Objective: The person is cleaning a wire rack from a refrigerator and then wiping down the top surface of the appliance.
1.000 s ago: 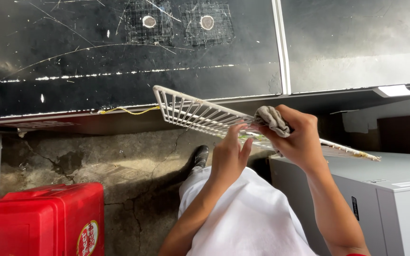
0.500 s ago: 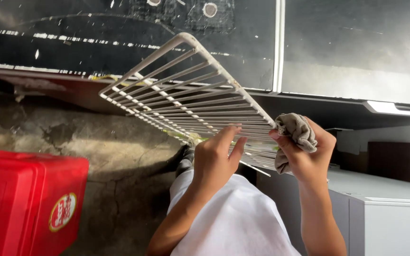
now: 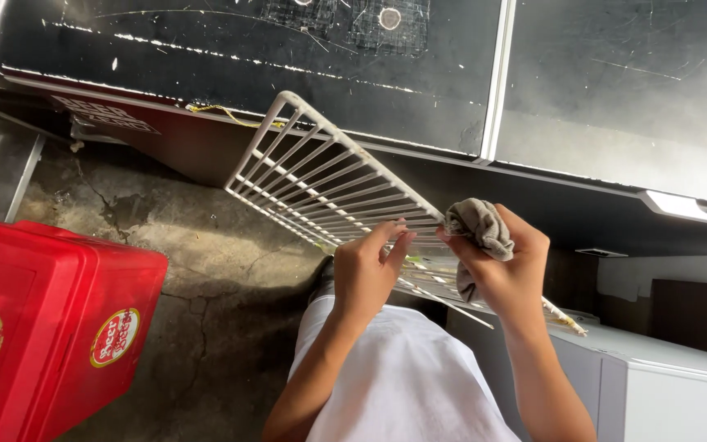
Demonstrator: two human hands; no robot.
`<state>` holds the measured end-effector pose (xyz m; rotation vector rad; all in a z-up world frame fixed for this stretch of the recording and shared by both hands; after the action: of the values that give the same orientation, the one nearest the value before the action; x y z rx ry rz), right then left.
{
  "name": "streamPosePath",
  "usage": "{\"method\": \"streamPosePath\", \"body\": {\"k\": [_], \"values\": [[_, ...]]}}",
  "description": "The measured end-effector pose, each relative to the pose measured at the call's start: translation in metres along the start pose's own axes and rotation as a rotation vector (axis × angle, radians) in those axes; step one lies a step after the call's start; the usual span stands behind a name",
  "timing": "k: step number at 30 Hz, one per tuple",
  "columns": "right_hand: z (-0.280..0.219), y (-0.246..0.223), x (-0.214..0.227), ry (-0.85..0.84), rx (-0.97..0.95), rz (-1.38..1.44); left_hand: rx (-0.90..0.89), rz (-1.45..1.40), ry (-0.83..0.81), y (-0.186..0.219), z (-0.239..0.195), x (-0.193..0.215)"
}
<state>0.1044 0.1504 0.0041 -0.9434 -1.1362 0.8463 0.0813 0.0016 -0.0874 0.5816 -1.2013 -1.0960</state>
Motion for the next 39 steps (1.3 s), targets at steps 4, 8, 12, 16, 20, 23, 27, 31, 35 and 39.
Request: {"method": "streamPosePath", "body": {"k": [4, 8, 12, 16, 20, 23, 27, 31, 35, 39], "values": [[0.005, -0.003, -0.017, -0.021, -0.006, -0.001, 0.022, -0.029, 0.005, -0.012, -0.001, 0.006], [0.003, -0.002, -0.032, -0.057, -0.051, -0.032, 0.155, -0.155, 0.006, -0.028, -0.008, 0.006], [0.003, 0.001, -0.040, -0.092, -0.071, -0.021, 0.287, -0.257, -0.023, -0.042, -0.015, 0.004], [0.004, 0.002, -0.048, -0.118, -0.093, -0.001, 0.330, -0.266, -0.035, -0.045, -0.011, 0.010], [0.007, 0.000, -0.057, -0.141, -0.089, 0.007, 0.353, -0.258, -0.037, -0.048, -0.007, 0.018], [0.011, 0.001, -0.062, -0.156, -0.089, 0.012, 0.369, -0.253, -0.038, -0.049, -0.005, 0.024], [0.017, 0.004, -0.066, -0.171, -0.098, 0.014, 0.396, -0.236, -0.048, -0.052, -0.003, 0.026], [0.020, 0.003, -0.070, -0.185, -0.098, 0.018, 0.441, -0.235, -0.058, -0.053, -0.001, 0.028], [0.022, 0.005, -0.072, -0.191, -0.097, 0.013, 0.405, -0.269, -0.065, -0.057, 0.001, 0.026], [0.024, 0.007, -0.071, -0.194, -0.094, 0.005, 0.373, -0.262, -0.059, -0.068, -0.003, 0.020]]}}
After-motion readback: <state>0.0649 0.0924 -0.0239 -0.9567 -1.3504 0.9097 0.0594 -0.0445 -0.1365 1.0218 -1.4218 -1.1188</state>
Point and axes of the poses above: each hand's wrist, its own z-axis towards the middle knuckle, its own x-axis out of the back of the hand, y = z × x, the point moved 2 cm from there along z, towards the middle knuckle, and after that the axes turned 8 degrees about -y, right-handed, at the moved point
